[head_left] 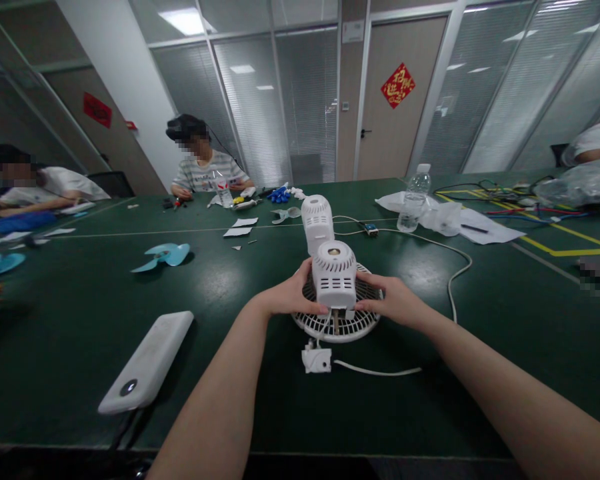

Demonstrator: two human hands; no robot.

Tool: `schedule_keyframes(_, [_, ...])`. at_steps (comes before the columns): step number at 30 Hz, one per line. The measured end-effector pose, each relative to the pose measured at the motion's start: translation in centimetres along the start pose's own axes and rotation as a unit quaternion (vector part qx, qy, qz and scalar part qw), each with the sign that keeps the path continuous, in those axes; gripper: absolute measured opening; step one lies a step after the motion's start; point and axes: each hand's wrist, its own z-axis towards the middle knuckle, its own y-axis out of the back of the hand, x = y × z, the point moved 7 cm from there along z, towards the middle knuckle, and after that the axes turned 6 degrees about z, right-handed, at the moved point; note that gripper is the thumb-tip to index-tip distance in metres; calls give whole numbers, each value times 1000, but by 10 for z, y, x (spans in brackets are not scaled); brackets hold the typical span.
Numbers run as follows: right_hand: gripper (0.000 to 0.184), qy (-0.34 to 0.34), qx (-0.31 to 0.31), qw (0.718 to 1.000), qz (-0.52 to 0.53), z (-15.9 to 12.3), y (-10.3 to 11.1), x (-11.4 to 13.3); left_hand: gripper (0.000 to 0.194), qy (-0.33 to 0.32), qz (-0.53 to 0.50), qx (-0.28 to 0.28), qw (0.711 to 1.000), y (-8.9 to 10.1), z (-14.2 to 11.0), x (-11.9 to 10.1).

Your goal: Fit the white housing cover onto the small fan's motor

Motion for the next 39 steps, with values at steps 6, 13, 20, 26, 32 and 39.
schedule_keyframes(6, [76, 5, -3, 1000, -17, 0, -2, -1, 117, 5, -22, 13, 1000, 0, -2, 1])
schedule_keyframes(13, [76, 8, -4, 999, -40, -2, -4, 5, 116, 20, -9, 18, 1000, 3, -4, 3])
schedule_keyframes(20, [75, 9, 1, 999, -39, -3, -5, 9, 114, 15, -16, 30, 999, 2, -4, 2])
schedule_keyframes(26, [75, 3, 5, 999, -51, -3, -4, 15, 107, -10, -46, 13, 999, 4, -3, 0])
schedule_keyframes(32, [72, -23, 0, 999, -47, -6, -4, 22, 101, -2, -26, -4, 1000, 7, -4, -5])
schedule_keyframes(39, [71, -29, -6, 999, -44, -6, -2, 18, 109, 10, -13, -1, 1000, 7, -4, -1])
